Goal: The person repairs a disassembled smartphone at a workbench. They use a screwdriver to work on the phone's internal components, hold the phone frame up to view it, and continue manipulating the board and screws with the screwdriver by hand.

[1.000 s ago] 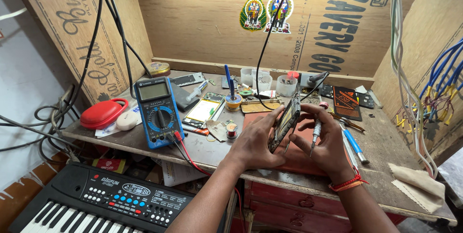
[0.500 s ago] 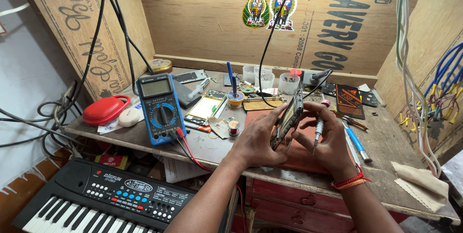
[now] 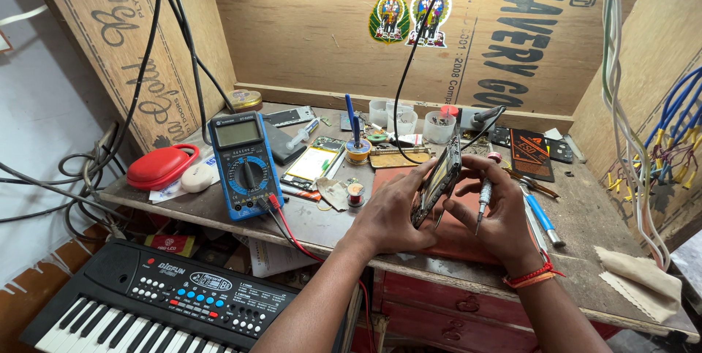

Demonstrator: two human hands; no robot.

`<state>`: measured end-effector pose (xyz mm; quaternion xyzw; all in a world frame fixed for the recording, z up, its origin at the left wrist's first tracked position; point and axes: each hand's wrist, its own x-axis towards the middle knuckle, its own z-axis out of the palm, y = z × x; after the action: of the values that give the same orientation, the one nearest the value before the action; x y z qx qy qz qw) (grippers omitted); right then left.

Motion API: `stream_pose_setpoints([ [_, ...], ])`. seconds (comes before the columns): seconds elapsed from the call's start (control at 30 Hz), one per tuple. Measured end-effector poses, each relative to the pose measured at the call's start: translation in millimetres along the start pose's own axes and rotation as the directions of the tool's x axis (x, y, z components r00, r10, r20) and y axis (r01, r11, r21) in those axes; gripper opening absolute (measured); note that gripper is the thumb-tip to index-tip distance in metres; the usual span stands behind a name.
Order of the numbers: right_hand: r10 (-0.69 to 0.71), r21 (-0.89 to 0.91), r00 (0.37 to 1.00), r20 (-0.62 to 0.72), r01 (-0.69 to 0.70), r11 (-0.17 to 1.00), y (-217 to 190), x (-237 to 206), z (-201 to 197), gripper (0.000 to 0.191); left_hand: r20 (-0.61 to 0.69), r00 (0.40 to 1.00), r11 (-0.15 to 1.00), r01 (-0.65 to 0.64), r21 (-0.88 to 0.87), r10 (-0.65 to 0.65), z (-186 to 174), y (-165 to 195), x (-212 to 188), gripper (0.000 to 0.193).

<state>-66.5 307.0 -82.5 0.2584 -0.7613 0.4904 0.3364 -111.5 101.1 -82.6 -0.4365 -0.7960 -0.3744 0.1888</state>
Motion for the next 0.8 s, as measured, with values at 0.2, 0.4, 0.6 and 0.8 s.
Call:
stream_pose_setpoints([
  [0.2,-0.006,0.012,1.0,0.0,0.006,1.0,-1.3,0.9,0.3,0.067,-0.005,1.0,1.0,-0.012,-0.001,0.012,-0.4,-0.1,0.7,0.103],
  [0.4,-0.008,0.013,1.0,0.0,0.008,1.0,-2.6,1.1,-0.4,0.064,-0.019,0.999,0.999,-0.029,-0.024,0.029,0.8,0.5,0.6,0.095],
  [0.6,-0.013,0.046,1.0,0.003,0.012,0.999,-3.5,1.7,-0.4,0.064,-0.061,0.997,0.998,-0.052,-0.019,0.051,2.3,0.1,1.0,0.086],
  [0.8,-0.014,0.056,1.0,0.018,0.013,0.998,-2.9,2.6,1.2,0.064,-0.06,0.997,0.998,-0.048,-0.041,0.046,-0.4,1.3,0.0,0.085],
])
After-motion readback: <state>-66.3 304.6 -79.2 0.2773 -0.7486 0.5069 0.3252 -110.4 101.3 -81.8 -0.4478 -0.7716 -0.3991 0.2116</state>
